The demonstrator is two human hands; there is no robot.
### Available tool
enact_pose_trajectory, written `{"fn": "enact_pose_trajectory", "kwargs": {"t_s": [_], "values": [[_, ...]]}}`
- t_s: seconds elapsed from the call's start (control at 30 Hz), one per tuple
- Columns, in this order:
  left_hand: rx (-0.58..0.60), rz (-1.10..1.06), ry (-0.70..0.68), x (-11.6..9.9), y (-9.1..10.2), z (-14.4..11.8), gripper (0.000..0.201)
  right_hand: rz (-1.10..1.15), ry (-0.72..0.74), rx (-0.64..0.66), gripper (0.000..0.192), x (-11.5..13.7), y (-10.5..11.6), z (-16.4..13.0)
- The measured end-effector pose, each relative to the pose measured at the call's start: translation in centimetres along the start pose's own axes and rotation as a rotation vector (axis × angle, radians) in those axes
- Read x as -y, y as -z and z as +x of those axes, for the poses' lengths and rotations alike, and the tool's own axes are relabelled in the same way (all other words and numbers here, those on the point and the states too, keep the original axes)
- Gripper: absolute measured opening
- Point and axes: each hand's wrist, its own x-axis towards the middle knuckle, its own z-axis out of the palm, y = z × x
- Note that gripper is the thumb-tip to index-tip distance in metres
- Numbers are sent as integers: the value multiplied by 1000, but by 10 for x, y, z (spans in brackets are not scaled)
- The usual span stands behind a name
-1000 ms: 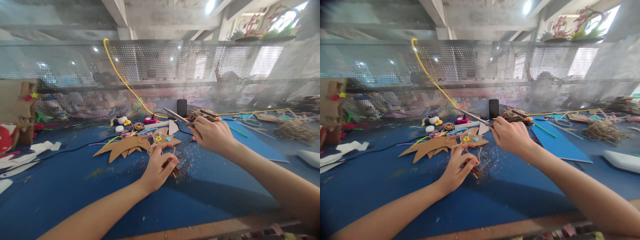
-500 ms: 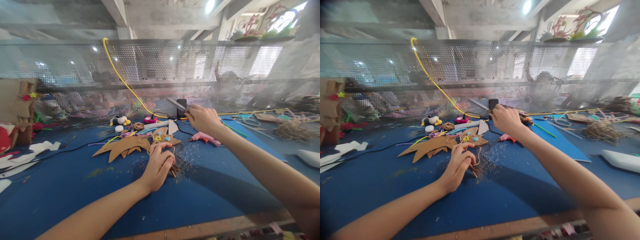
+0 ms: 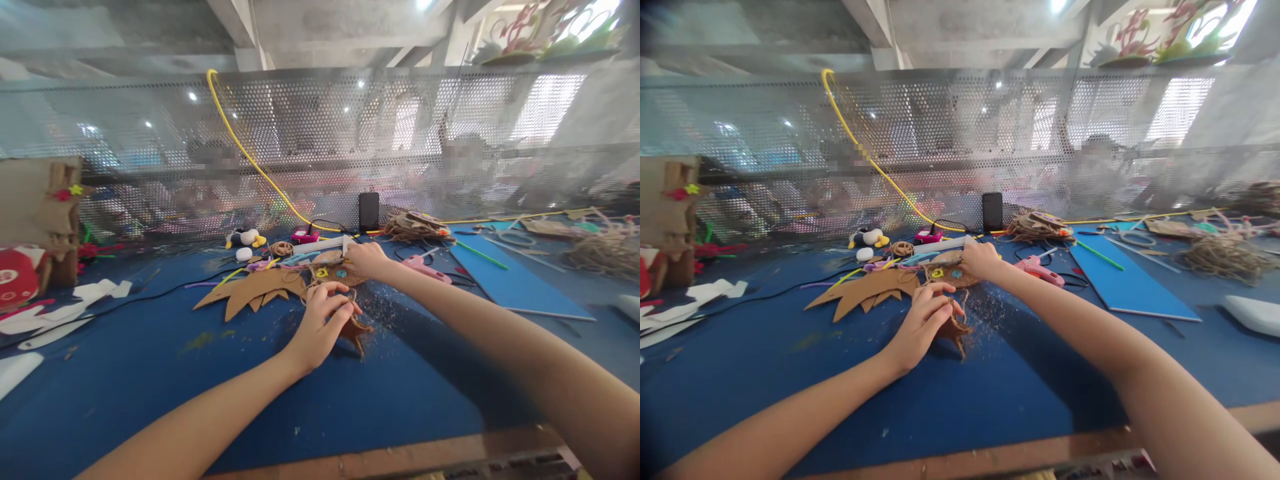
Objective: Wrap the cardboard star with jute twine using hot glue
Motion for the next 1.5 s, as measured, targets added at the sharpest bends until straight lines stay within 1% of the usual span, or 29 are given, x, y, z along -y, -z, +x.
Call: {"fn": "enact_pose_trajectory", "kwargs": {"t_s": [0.07,0.13,0.2,0.27,0.3,0.33,0.37,0.4,0.43,0.5,0.6,0.67,0.73,0.83,0.93,1.03,1.1,1.27,1.33,1.5], "values": [[-9,23,8,0,-1,0,33,81,1,-12,40,1,3,-2],[-52,35,18,0,-1,0,28,163,-5,-51,44,1,10,-11],[-114,33,30,1,-2,0,24,246,-1,-84,49,2,20,-27],[-175,22,45,3,-2,0,21,352,23,-65,58,6,29,-51],[-197,15,53,4,-2,1,21,440,32,-44,66,9,33,-65],[-214,8,59,6,-3,1,22,672,26,2,67,12,35,-79],[-223,3,60,7,-3,2,23,858,13,40,65,17,36,-94],[-223,1,56,7,-3,2,23,972,-2,82,58,21,35,-107],[-215,3,46,7,-4,3,24,1058,-49,88,50,26,33,-119],[-185,16,12,6,-4,3,24,1163,-125,78,40,33,25,-139],[-117,49,-59,0,-2,1,25,1239,-228,110,35,34,13,-154],[-62,76,-102,-3,0,0,28,1291,-261,110,37,28,8,-157],[-19,116,-124,-5,1,-2,32,1339,-263,80,40,17,5,-155],[-7,196,-118,-5,0,-3,35,1410,-273,52,42,0,4,-150],[20,265,-91,-3,-2,-4,31,1482,-319,34,43,-8,2,-147],[104,300,-69,-1,-2,-5,29,1530,-351,29,44,-9,2,-146],[136,313,-62,0,-1,-5,30,1546,-364,37,46,-7,2,-146],[225,319,-60,1,0,-4,43,1563,-389,63,44,-6,1,-144],[247,313,-65,1,0,-3,43,1577,-405,60,41,-7,0,-143],[260,311,-116,2,-2,-3,38,1622,-427,42,38,-9,-4,-142]]}}
